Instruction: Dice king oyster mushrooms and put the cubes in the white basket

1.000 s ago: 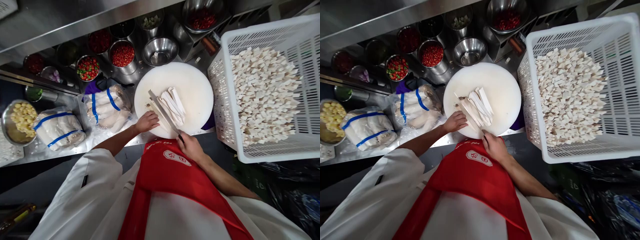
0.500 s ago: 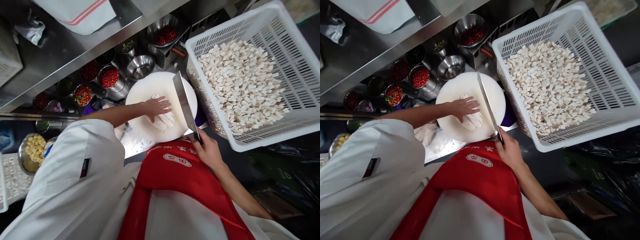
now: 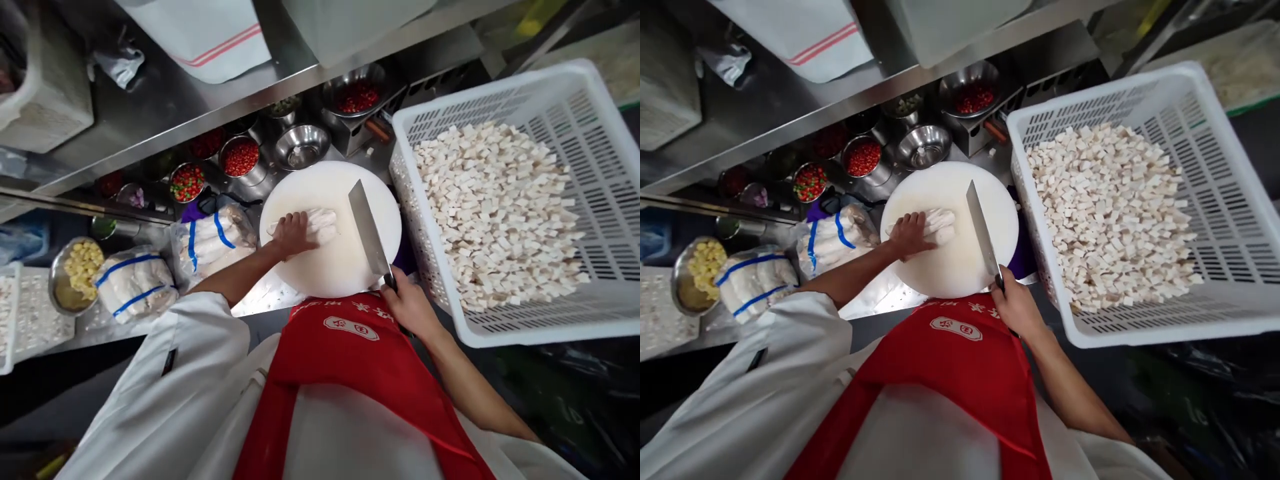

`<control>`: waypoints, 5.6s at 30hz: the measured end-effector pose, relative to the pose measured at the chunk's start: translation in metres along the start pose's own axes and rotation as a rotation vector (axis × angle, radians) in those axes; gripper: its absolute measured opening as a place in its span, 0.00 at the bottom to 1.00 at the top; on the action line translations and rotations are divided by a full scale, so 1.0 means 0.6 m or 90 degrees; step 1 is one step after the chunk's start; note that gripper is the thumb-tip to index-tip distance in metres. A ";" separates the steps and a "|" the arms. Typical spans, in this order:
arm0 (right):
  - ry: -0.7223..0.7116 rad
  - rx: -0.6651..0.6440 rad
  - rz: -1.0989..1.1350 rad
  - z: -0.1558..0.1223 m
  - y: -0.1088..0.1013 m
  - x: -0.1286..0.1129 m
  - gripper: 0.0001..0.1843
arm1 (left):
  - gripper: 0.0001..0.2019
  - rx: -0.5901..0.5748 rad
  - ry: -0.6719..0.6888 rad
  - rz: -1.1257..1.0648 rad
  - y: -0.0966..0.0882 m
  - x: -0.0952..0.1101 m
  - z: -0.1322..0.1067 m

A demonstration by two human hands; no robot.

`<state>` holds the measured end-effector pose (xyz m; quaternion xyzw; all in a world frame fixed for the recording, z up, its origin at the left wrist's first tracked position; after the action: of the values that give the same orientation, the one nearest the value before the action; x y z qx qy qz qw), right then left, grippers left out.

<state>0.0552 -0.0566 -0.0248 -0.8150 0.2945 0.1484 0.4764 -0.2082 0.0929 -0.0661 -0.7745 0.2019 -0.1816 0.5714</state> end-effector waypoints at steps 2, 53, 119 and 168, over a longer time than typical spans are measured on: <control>-0.028 -0.026 -0.092 0.029 -0.006 -0.024 0.24 | 0.50 0.014 -0.031 -0.023 0.003 0.007 -0.005; -0.024 -0.042 -0.289 0.093 0.073 -0.176 0.16 | 0.30 0.125 -0.031 -0.205 0.024 -0.060 -0.089; -0.049 -0.097 -0.236 -0.004 0.103 -0.241 0.17 | 0.08 0.483 -0.182 -0.454 0.074 -0.094 -0.152; -0.097 -0.163 -0.167 -0.036 0.135 -0.231 0.19 | 0.04 0.477 -0.223 -0.519 0.110 -0.110 -0.206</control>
<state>-0.1047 -0.0582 0.0025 -0.8867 0.1277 0.1825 0.4051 -0.3347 0.0095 -0.0979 -0.5532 -0.2884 -0.3153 0.7151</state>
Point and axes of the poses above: each hand's wrist, its own z-axis towards the middle knuckle, its own y-axis out of the palm, x = y × z, the point moved 6 cm from there along z, towards the middle knuckle, and after that the axes turned 10 degrees about y, right-handed, at the moved point
